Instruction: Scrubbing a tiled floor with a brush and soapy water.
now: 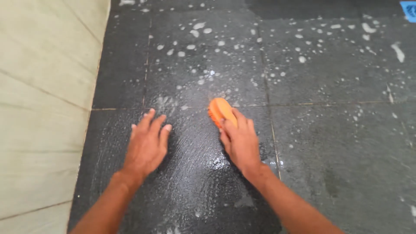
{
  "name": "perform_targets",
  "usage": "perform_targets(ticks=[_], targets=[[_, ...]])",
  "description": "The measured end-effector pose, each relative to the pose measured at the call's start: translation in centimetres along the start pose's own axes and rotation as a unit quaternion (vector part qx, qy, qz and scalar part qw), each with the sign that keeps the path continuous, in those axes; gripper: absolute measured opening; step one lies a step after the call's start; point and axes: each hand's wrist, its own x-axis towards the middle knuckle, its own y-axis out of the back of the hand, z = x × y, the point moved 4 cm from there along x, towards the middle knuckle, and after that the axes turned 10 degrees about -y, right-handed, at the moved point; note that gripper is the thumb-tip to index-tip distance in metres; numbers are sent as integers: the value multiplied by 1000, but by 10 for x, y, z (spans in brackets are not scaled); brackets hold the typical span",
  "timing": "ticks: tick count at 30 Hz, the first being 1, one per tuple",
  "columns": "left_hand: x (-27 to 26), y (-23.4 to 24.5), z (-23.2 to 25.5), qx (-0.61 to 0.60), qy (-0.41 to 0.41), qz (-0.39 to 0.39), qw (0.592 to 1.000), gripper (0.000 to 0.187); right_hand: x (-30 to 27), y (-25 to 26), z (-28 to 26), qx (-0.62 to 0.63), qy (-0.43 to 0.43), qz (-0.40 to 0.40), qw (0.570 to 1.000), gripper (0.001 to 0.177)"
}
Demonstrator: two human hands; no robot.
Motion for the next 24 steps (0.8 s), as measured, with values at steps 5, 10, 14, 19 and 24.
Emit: perform_targets(ticks=[5,10,14,19,24], targets=[[11,-11,32,-29,14,-37,999,51,-99,9,-20,-19,117,-129,985,39],[18,-32,51,-23,-5,-91,996,57,-145,47,36,-29,124,-224,966,39],[21,-48,71,12,5,-155,988,64,-149,101,71,-78,-93,36,992,34],[20,-72,68,61,-41,-113,991,63,-155,93,89,-74,-175,-38,981,38],[15,-67,63,62,-92,-69,991,59,-115,87,104,-81,-229,-65,968,38]])
